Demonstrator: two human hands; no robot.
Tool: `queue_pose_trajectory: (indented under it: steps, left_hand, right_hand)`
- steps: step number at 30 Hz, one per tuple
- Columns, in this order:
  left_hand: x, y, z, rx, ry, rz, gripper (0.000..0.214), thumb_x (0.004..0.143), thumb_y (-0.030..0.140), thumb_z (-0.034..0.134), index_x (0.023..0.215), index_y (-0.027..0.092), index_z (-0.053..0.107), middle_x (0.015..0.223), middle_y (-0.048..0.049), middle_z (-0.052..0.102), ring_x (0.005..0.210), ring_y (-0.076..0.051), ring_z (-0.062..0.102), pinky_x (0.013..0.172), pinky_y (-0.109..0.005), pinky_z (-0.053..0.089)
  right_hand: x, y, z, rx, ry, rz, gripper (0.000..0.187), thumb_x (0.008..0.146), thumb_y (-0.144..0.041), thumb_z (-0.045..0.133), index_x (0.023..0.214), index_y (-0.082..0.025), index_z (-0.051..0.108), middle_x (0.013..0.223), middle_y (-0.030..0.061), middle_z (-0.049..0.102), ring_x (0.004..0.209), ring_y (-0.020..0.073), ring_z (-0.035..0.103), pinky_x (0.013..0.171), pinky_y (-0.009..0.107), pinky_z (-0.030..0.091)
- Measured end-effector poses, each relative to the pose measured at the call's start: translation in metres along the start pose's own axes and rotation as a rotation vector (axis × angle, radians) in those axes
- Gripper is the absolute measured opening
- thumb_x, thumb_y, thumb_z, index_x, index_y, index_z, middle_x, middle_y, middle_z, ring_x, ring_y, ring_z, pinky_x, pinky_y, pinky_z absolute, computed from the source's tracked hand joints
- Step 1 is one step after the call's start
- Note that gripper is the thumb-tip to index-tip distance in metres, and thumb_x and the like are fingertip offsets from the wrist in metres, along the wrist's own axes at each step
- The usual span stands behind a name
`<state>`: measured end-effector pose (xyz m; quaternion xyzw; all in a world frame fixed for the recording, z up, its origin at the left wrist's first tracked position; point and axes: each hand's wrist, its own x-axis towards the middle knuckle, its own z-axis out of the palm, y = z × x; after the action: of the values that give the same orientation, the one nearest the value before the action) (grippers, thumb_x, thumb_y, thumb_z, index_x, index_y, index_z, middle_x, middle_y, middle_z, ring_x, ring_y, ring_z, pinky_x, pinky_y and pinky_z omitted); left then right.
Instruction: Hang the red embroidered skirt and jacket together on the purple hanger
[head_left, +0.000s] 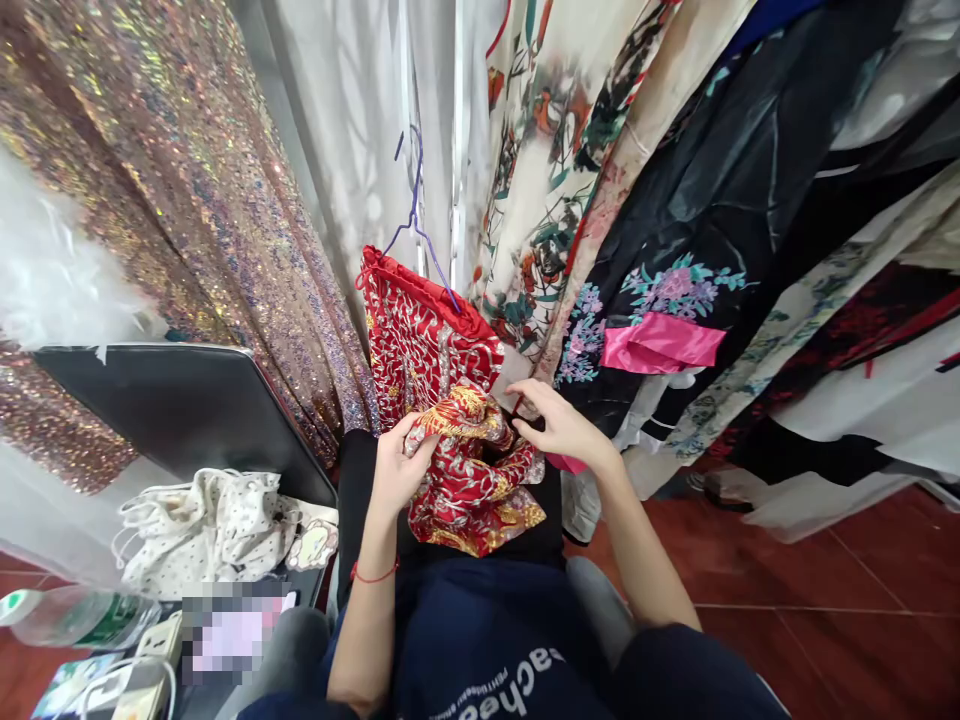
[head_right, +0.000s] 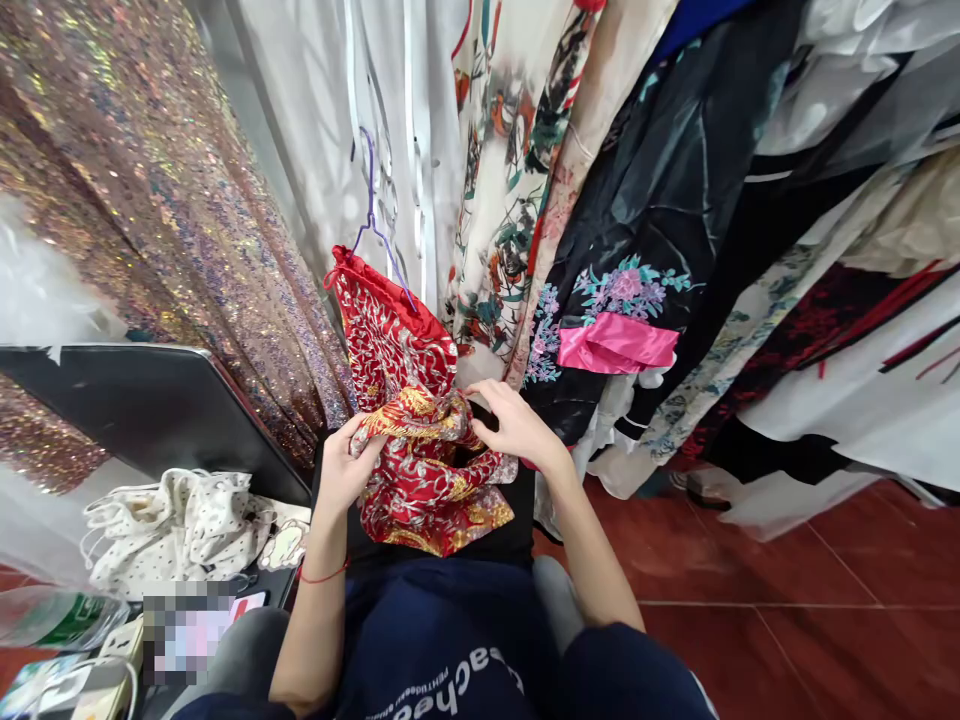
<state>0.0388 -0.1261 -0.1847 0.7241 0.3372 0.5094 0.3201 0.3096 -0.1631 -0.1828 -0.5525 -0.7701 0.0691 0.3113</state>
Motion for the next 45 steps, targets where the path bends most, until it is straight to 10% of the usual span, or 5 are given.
queue_pose_trajectory:
  steps: [7,10,20,34,45]
  left_hand:
    - [-0.016,0.021,-0.037,-0.080,0.001,0.167,0.010,0.068,0.021,0.069,0.074,0.016,0.075,0.060,-0.0010,0.068,0.047,-0.012,0.056,0.047,-0.021,0.043]
    - [-0.021,0.020,-0.048,-0.078,0.046,0.169,0.008,0.068,0.019,0.068,0.073,0.016,0.074,0.060,0.0003,0.068,0.048,-0.011,0.056,0.048,-0.019,0.044]
    - [-0.024,0.024,-0.053,0.038,0.263,-0.015,0.012,0.078,0.028,0.070,0.080,0.017,0.069,0.068,0.0015,0.065,0.059,-0.011,0.054,0.057,-0.020,0.045]
    - [-0.028,0.016,-0.064,-0.086,0.316,0.058,0.022,0.071,0.033,0.076,0.085,0.017,0.069,0.072,0.0014,0.063,0.057,-0.010,0.053,0.054,-0.019,0.042]
    - [-0.031,0.008,-0.066,-0.190,0.329,0.025,0.028,0.072,0.037,0.079,0.090,0.019,0.069,0.078,0.0001,0.065,0.059,-0.010,0.054,0.054,-0.019,0.042]
  right_hand:
    - [0.009,0.013,0.025,0.185,-0.336,-0.111,0.059,0.080,-0.038,0.069,0.133,-0.021,0.051,0.156,0.0152,0.040,0.151,0.0357,0.022,0.120,0.060,0.018]
    - [0.012,0.005,0.020,0.194,-0.394,-0.137,0.024,0.075,-0.028,0.068,0.095,-0.019,0.059,0.119,0.0100,0.067,0.130,0.0309,0.051,0.112,0.049,0.032]
    - [-0.007,-0.033,-0.020,-0.157,-0.022,0.272,0.022,0.075,-0.028,0.070,0.088,-0.021,0.053,0.068,-0.0047,0.059,0.062,0.0123,0.054,0.060,0.023,0.027]
    - [-0.007,-0.027,-0.032,0.523,-0.713,-0.323,0.045,0.101,-0.049,0.045,0.090,-0.012,0.070,0.092,0.0102,0.068,0.084,0.0138,0.061,0.083,0.028,0.048]
    - [-0.018,-0.044,-0.038,0.382,-0.355,-0.031,0.040,0.099,-0.049,0.049,0.101,-0.015,0.070,0.082,0.0040,0.071,0.069,0.0117,0.061,0.067,0.024,0.047]
